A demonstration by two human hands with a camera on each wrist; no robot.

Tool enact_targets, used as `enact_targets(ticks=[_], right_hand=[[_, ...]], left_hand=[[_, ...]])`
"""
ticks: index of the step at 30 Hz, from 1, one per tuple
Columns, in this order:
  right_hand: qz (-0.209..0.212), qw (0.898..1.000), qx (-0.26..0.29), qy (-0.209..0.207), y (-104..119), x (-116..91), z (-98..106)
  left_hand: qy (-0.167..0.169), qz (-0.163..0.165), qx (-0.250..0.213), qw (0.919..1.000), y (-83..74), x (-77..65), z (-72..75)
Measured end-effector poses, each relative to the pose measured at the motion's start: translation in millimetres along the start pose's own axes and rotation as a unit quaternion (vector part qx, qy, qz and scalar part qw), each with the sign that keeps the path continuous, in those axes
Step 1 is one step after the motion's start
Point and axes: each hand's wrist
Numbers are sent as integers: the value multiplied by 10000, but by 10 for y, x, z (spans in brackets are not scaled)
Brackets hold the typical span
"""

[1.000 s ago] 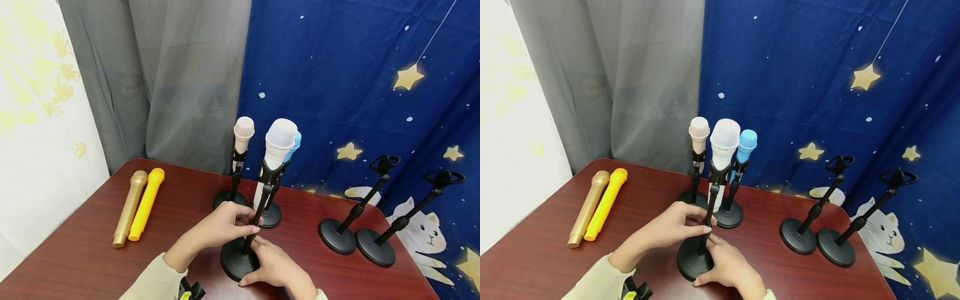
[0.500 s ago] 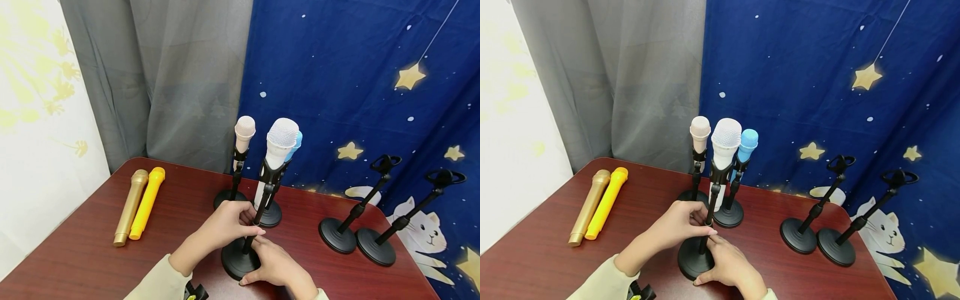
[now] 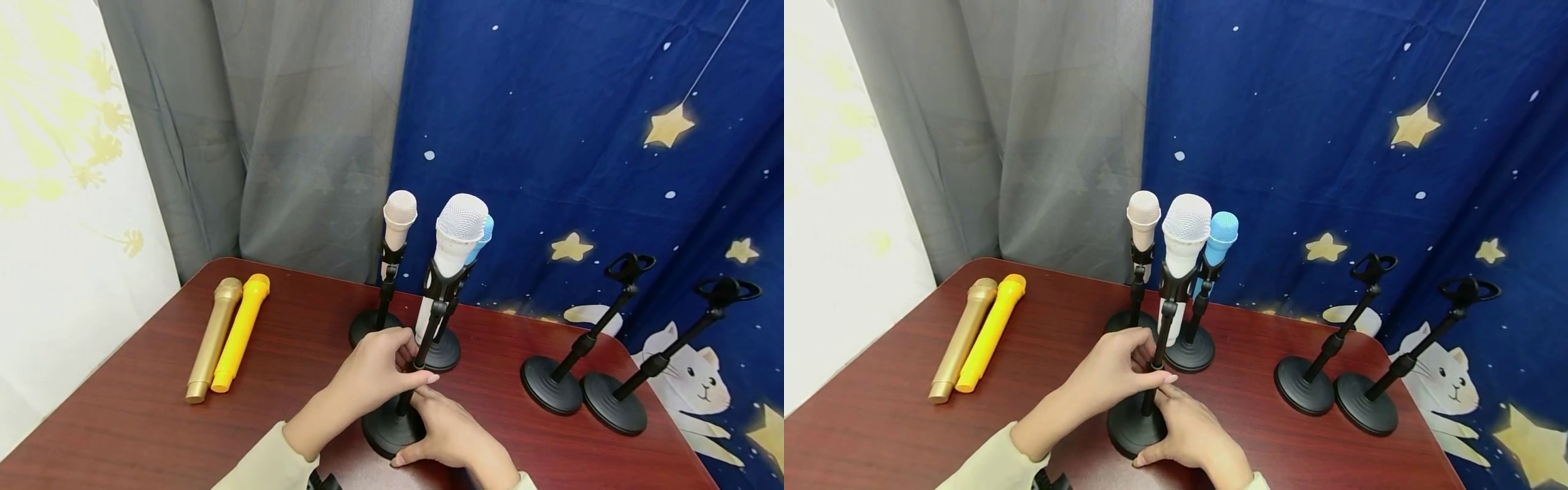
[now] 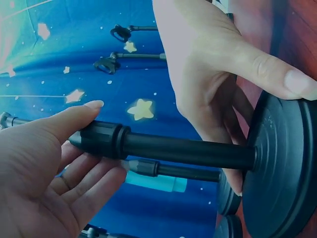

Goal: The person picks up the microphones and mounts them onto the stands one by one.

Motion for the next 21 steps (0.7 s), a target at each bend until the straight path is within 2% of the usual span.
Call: enact_targets(ticks=[8,15,21], right_hand=[[-29,10000,-81,1,9,-13,-3],[92,9999,-49,-136,6,-19,-4],[52,9998,-68,-156,4,-20,-14]], left_hand=[[8,87,71,9999,-36,-19,2],[-688,320,732,9944,-62,-102,-163],[-1238,519,481,9898,-71,-135,-268]])
Point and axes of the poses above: each hand's wrist, its own x-axis towards the middle knuckle, its own z-axis out of the back of the hand, y = z × x, and after that the axes turned 6 degrees about x, right-handed
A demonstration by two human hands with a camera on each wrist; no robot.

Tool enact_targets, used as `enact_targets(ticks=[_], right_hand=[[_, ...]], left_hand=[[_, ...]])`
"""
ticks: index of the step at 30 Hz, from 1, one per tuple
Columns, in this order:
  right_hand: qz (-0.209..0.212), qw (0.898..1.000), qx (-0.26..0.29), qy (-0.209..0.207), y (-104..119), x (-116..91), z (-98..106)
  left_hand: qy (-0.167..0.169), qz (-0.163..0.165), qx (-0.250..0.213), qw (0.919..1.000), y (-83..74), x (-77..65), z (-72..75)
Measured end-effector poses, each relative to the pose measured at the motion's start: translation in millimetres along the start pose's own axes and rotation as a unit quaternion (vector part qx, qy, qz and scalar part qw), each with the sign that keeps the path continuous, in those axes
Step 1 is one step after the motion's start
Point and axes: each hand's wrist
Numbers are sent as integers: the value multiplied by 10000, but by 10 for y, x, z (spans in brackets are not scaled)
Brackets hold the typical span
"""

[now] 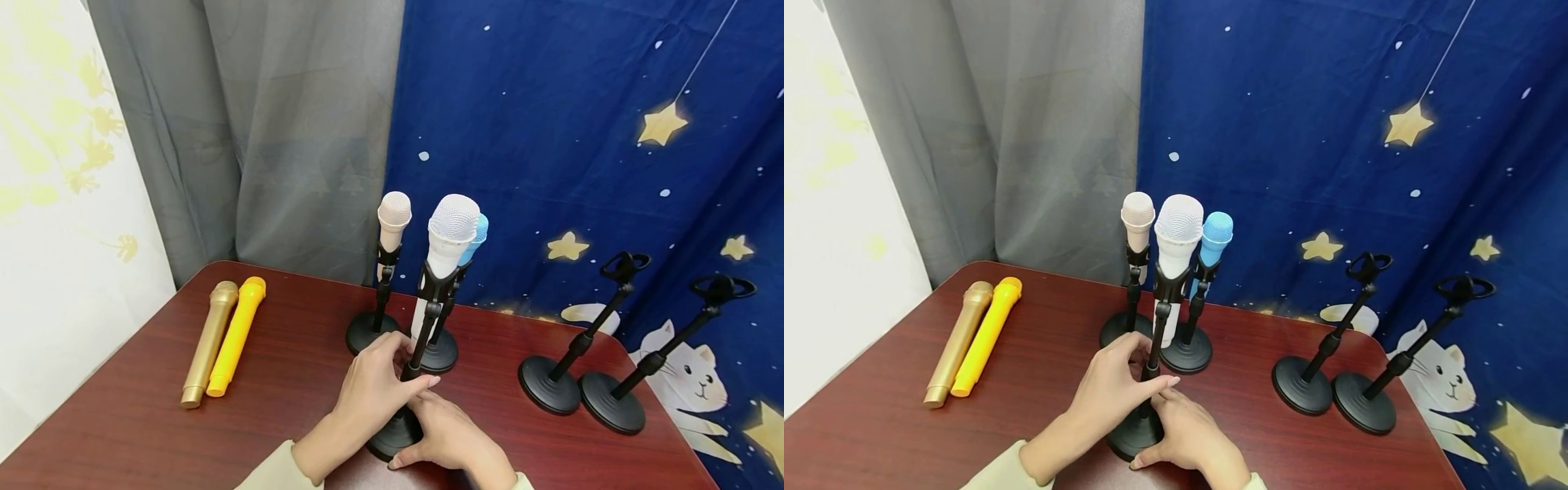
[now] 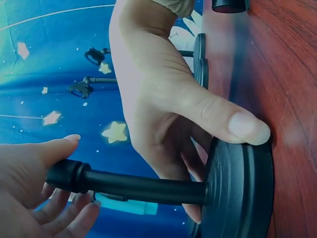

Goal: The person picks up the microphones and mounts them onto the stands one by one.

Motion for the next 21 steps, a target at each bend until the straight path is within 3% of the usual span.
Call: enact_targets(ticks=[11,21], right_hand=[[-15,10000,10,21,12,4,3],[34,10000,37,-1,0,15,-2]], left_hand=[[-61,-44,-35,10000,5,11,21],[-203,-307,-711,9968,-30,29,59]])
Point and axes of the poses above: each hand's wrist, its own x-axis towards the middle knuckle, its own z-axis out of the back of the hand, y = z × x, and after that the axes turned 6 degrees about x, right-handed
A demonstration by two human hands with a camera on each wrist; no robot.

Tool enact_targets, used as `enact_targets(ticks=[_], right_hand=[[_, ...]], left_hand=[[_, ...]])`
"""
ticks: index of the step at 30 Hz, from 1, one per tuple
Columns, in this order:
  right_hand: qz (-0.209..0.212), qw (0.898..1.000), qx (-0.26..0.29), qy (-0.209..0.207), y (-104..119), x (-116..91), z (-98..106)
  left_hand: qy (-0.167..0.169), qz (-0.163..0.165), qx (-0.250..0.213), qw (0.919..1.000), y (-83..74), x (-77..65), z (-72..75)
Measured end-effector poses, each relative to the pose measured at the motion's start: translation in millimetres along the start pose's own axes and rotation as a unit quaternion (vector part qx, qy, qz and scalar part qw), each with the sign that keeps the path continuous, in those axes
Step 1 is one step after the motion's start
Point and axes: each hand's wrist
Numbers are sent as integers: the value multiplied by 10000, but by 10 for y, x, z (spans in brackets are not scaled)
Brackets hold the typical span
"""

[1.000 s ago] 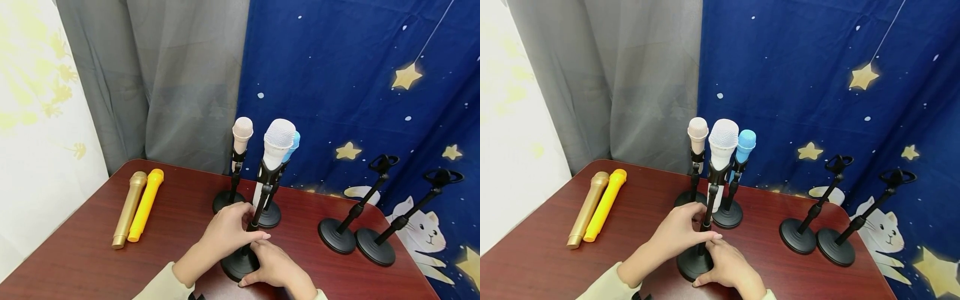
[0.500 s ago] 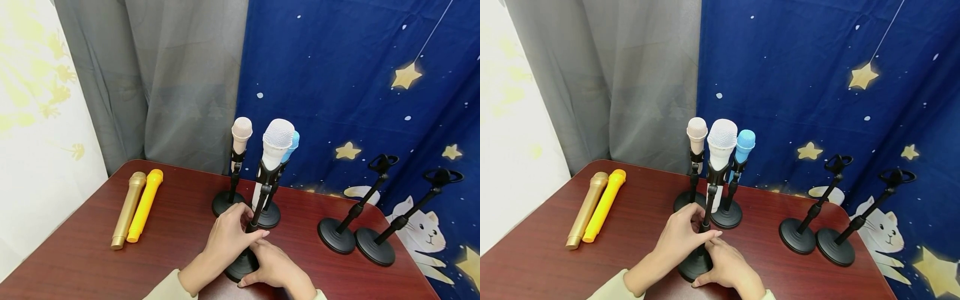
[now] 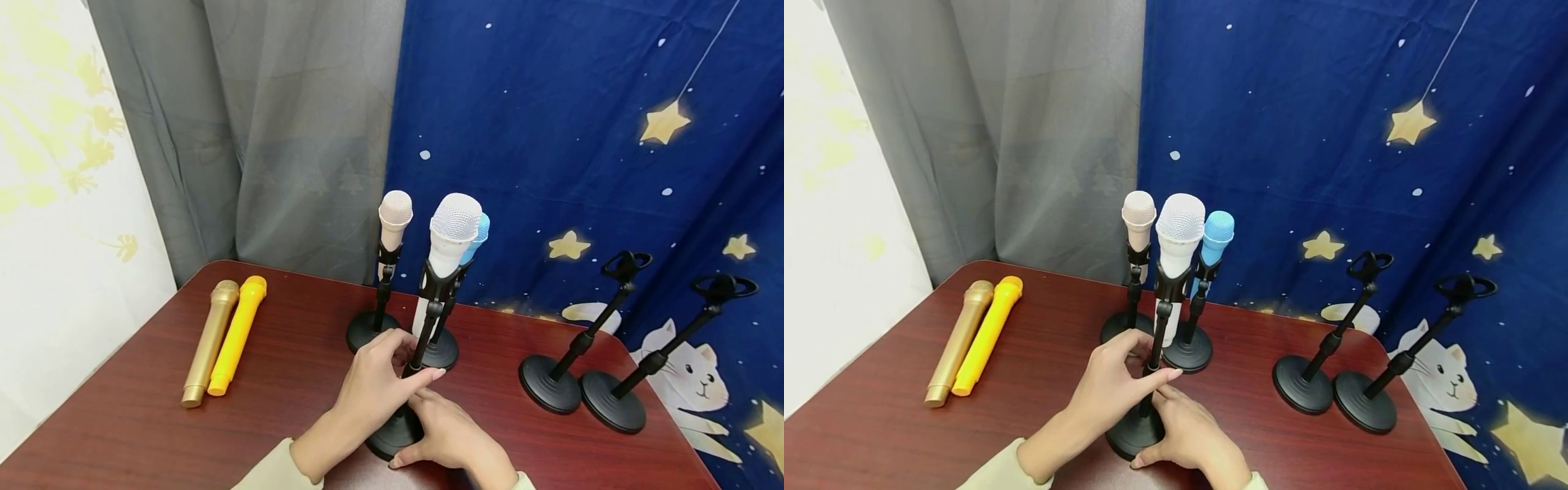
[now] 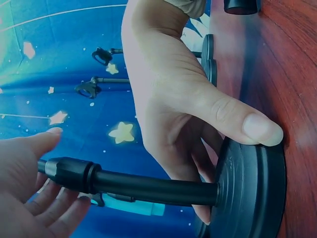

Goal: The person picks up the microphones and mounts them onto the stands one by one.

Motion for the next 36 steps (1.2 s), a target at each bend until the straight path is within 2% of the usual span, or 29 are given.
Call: enact_targets(ticks=[8,15,18,20,23,26,29,30,32,34,36], right_hand=[[17,9999,-94,-35,8,-8,3],[-1,10000,-75,1,6,-14,10],[-29,10000,-47,10,3,-16,11],[-43,10000,-4,11,-1,-14,13],[-60,9999,74,41,-8,-10,17],[-121,9997,159,114,-8,-11,29],[-135,9997,133,167,-6,-12,35],[-144,9997,121,177,-5,-12,35],[-153,9996,90,198,-5,-7,31],[-165,9996,71,209,-3,-1,26],[-184,9996,40,206,-4,4,23]], left_hand=[[401,220,-29,9989,30,2,-1],[161,240,318,9991,11,-5,-38],[235,250,502,9982,7,2,-35],[524,245,555,9968,16,12,-6],[1275,73,335,9912,45,49,64],[2190,-35,-303,9752,83,99,134],[2799,32,-936,9554,126,146,180],[2913,79,-1047,9509,140,158,191],[2966,151,-1146,9480,161,174,204],[2833,215,-1066,9528,167,179,202],[2507,278,-831,9641,159,173,181]])
Point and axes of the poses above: each hand's wrist, its own x-axis towards the middle knuckle, its own z-axis out of the back of the hand, y = z × x, and after that the axes turned 6 degrees about x, right-handed
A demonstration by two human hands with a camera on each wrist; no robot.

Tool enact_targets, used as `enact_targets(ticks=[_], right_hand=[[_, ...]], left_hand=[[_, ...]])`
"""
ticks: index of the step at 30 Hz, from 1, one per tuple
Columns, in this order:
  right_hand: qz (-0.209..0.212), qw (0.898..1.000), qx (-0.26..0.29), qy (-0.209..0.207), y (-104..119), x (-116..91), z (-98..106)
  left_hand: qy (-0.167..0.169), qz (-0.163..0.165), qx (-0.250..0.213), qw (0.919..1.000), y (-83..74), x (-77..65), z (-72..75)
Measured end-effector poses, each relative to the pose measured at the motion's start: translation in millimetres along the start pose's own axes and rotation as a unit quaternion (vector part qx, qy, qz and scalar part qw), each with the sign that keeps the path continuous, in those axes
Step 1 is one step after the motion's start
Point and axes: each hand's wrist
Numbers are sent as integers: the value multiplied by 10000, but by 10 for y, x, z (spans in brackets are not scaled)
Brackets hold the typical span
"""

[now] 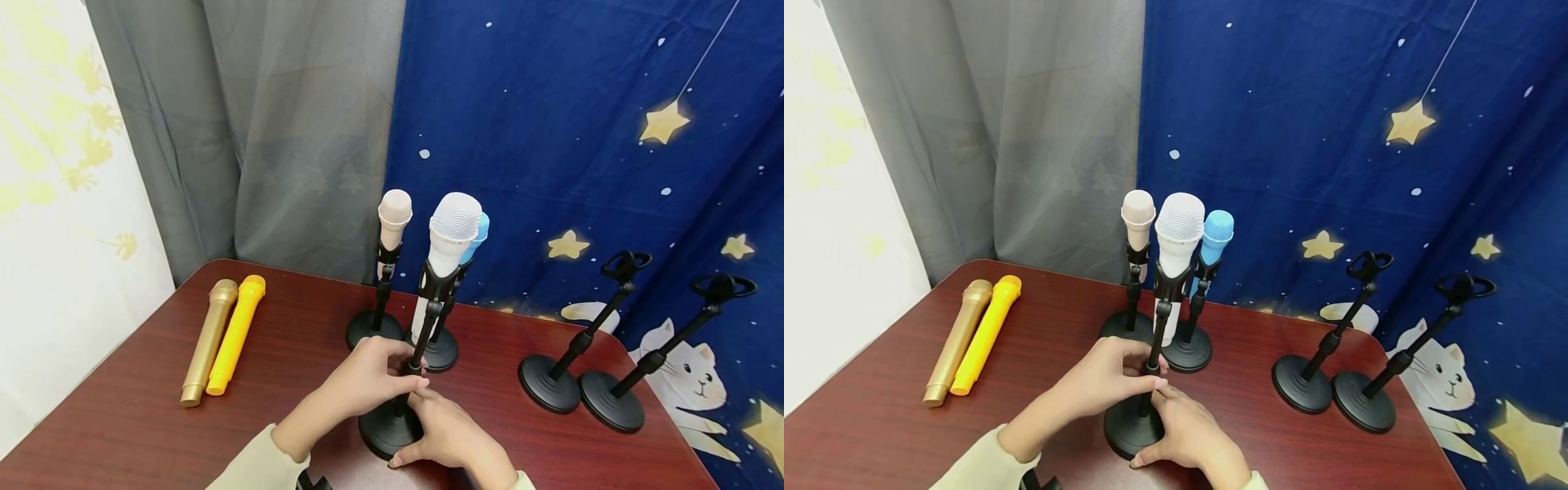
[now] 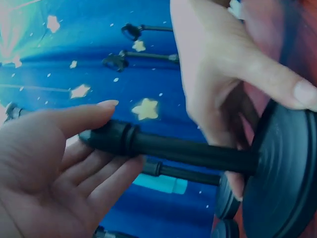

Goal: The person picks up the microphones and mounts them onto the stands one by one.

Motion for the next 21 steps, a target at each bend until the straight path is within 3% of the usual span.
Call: enact_targets(ticks=[3,7,10,12,14,16,21], right_hand=[[12,10000,-54,-44,2,1,-5],[31,9999,-79,-81,12,-8,-7],[61,9999,-113,-97,19,-13,-4],[95,9998,-135,-115,19,-13,-1],[120,9998,-134,-131,12,-8,-1],[116,9998,-75,-112,3,0,-1],[108,9999,70,-83,-12,24,0]], left_hand=[[-680,184,393,9967,-22,-3,-68],[-1426,316,1217,9818,-59,-17,-161],[-1692,223,1713,9703,-74,-24,-179],[-1746,144,1827,9674,-82,-30,-159],[-1719,107,1799,9685,-100,-37,-116],[-1608,133,1528,9750,-133,-43,-61],[-1133,165,174,9933,-217,-32,97]])
Point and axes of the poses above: each hand's wrist, its own x-axis towards the middle knuckle, its own z-axis out of the back of the hand, y = z × x, and after that the axes turned 6 degrees about x, right-handed
